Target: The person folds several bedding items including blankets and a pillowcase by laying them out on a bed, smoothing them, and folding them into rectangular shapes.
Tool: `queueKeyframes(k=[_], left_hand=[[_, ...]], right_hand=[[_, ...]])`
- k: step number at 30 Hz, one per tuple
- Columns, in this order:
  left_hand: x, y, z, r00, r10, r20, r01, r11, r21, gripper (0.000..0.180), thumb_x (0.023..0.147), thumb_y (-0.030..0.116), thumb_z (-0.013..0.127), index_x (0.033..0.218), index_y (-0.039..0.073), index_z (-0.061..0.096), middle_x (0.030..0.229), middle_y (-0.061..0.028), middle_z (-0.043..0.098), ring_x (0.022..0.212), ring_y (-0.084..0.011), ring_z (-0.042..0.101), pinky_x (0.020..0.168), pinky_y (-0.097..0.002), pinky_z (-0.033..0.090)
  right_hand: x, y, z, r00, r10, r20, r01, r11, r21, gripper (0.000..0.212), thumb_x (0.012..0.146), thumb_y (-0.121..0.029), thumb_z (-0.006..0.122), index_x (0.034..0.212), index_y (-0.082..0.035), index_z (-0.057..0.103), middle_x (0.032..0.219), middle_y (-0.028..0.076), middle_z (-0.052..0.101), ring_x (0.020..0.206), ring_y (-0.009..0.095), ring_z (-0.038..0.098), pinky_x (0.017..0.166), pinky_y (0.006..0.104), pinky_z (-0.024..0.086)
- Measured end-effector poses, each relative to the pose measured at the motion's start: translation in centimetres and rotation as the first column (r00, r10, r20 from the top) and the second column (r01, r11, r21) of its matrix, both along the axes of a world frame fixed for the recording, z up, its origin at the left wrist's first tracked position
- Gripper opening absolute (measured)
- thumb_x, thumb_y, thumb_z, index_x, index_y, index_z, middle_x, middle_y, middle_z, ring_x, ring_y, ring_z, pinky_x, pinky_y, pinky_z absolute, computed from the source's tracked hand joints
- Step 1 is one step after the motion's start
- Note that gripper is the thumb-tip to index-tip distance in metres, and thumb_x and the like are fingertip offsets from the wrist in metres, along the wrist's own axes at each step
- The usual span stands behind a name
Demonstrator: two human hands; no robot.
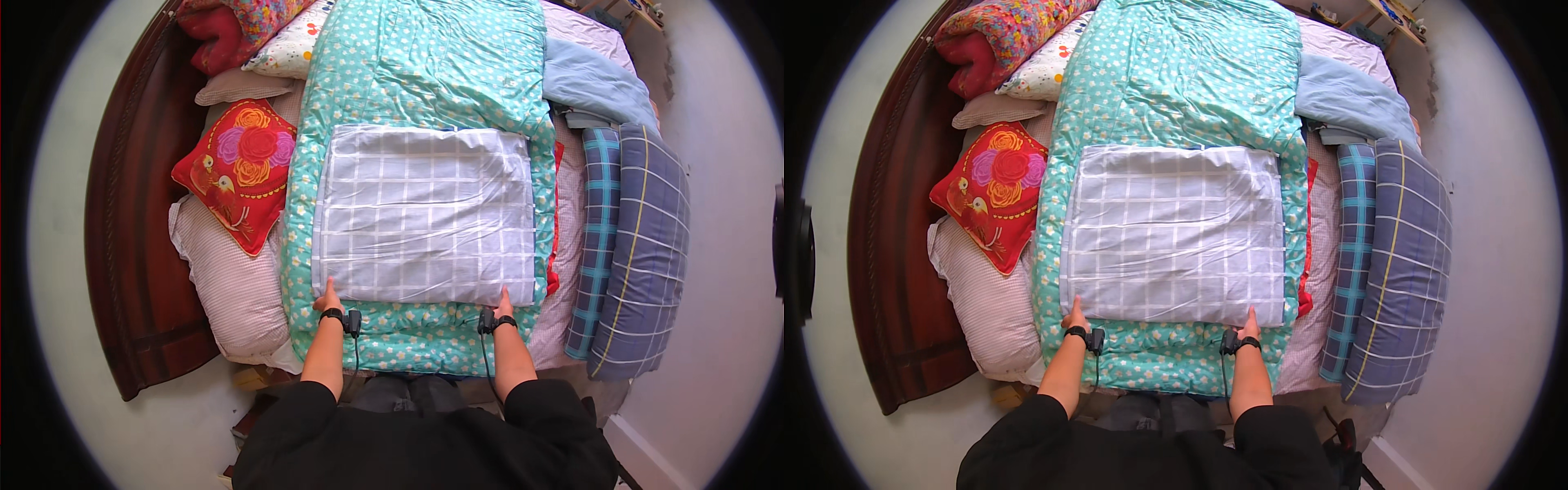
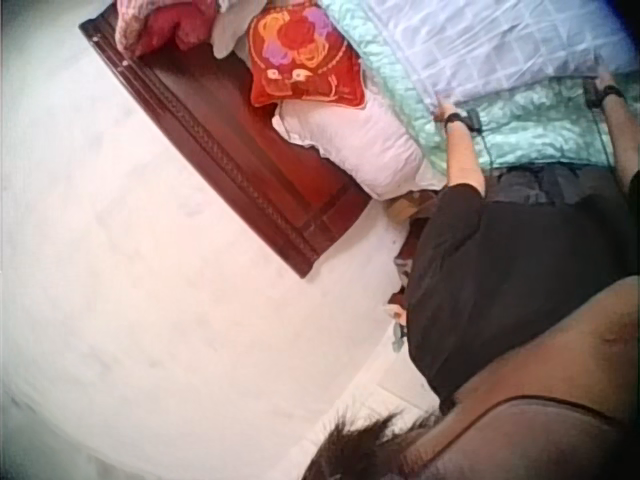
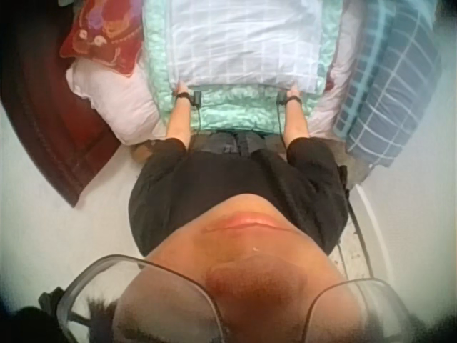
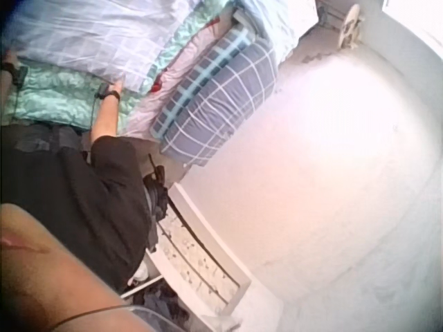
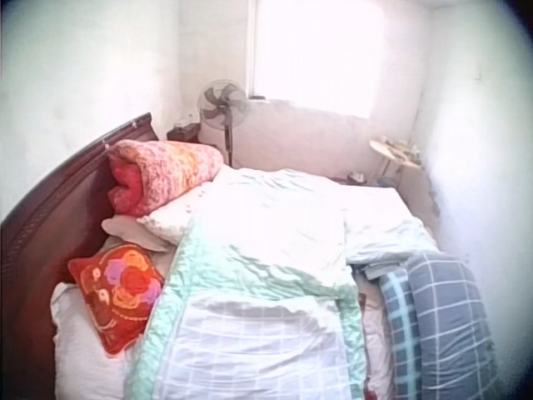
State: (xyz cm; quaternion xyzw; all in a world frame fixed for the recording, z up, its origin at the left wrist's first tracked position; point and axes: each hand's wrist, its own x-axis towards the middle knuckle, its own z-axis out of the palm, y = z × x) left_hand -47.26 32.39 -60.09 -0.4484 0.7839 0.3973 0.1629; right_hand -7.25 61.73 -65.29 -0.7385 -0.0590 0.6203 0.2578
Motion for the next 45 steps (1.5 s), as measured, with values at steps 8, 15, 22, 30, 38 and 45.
queueKeyframes(k=[8, 15, 22, 30, 38, 45], left_hand=[[-2.3, -3.0, -0.5, 0.977, 0.177, -0.119, -0.097, 0.867, 0.488, 0.058, 0.066, 0.017, 0.075, 0.112, -0.007, 0.048, 0.11, -0.0134, 0.056, 0.095, -0.0242, 0.054, 0.084, -0.0372, 0.043], [-3.0, -4.5, 6.4, 0.942, 0.06, -0.331, 0.206, 0.674, 0.709, 0.04, 0.072, 0.017, 0.071, 0.105, 0.003, 0.054, 0.099, -0.0065, 0.059, 0.086, -0.0216, 0.057, 0.069, -0.0373, 0.047], [-3.8, -8.2, 20.3, 0.882, 0.032, -0.471, 0.39, 0.511, 0.766, 0.035, 0.074, 0.01, 0.071, 0.104, -0.001, 0.055, 0.099, -0.0059, 0.058, 0.086, -0.0187, 0.058, 0.07, -0.0307, 0.048], [4.4, -21.3, 22.3, 0.913, -0.058, -0.403, 0.361, 0.574, 0.735, 0.044, 0.075, 0.007, 0.07, 0.113, -0.004, 0.05, 0.108, -0.0114, 0.055, 0.098, -0.0254, 0.055, 0.08, -0.0377, 0.05], [8.0, -20.0, 17.1, 0.74, -0.394, -0.545, 0.623, 0.706, 0.337, 0.029, 0.066, 0.008, 0.069, 0.09, -0.007, 0.061, 0.085, -0.013, 0.065, 0.069, -0.024, 0.061, 0.063, -0.0363, 0.047], [21.5, 2.2, 27.9, -0.348, -0.632, -0.693, 0.926, -0.114, -0.361, 0.022, 0.069, 0.012, 0.061, 0.089, 0.005, 0.054, 0.085, -0.0172, 0.056, 0.078, -0.0369, 0.055, 0.068, -0.0442, 0.045]], right_hand=[[-1.4, 0.7, 1.0, 0.947, -0.063, -0.314, -0.006, 0.976, -0.216, 0.061, 0.071, -0.029, 0.073, 0.119, -0.005, 0.044, 0.11, 0.013, 0.056, 0.088, 0.032, 0.058, 0.08, 0.0511, 0.047], [-4.9, 1.3, 14.7, 0.996, 0.009, -0.091, 0.032, 0.897, 0.442, 0.047, 0.069, -0.009, 0.068, 0.111, -0.003, 0.048, 0.105, 0.008, 0.057, 0.089, 0.021, 0.059, 0.072, 0.0345, 0.051], [-3.3, 1.1, 28.2, 0.967, 0.205, -0.153, -0.018, 0.652, 0.758, 0.044, 0.068, -0.001, 0.066, 0.109, -0.001, 0.052, 0.103, 0.007, 0.057, 0.092, 0.021, 0.057, 0.08, 0.031, 0.047], [5.4, -12.9, 31.3, 0.962, 0.244, -0.124, -0.101, 0.737, 0.669, 0.047, 0.07, -0.002, 0.067, 0.114, -0.001, 0.049, 0.106, 0.008, 0.056, 0.092, 0.022, 0.058, 0.078, 0.0333, 0.05], [12.4, -22.2, 16.5, 0.958, 0.265, 0.108, -0.274, 0.958, 0.083, 0.03, 0.071, -0.023, 0.076, 0.082, -0.008, 0.053, 0.064, 0.005, 0.053, 0.047, 0.017, 0.05, 0.037, 0.0256, 0.041], [11.8, -23.2, 17.4, 0.955, 0.269, -0.126, -0.254, 0.96, 0.119, 0.03, 0.072, -0.027, 0.075, 0.088, -0.009, 0.057, 0.076, 0.003, 0.054, 0.064, 0.017, 0.052, 0.052, 0.0265, 0.046]])
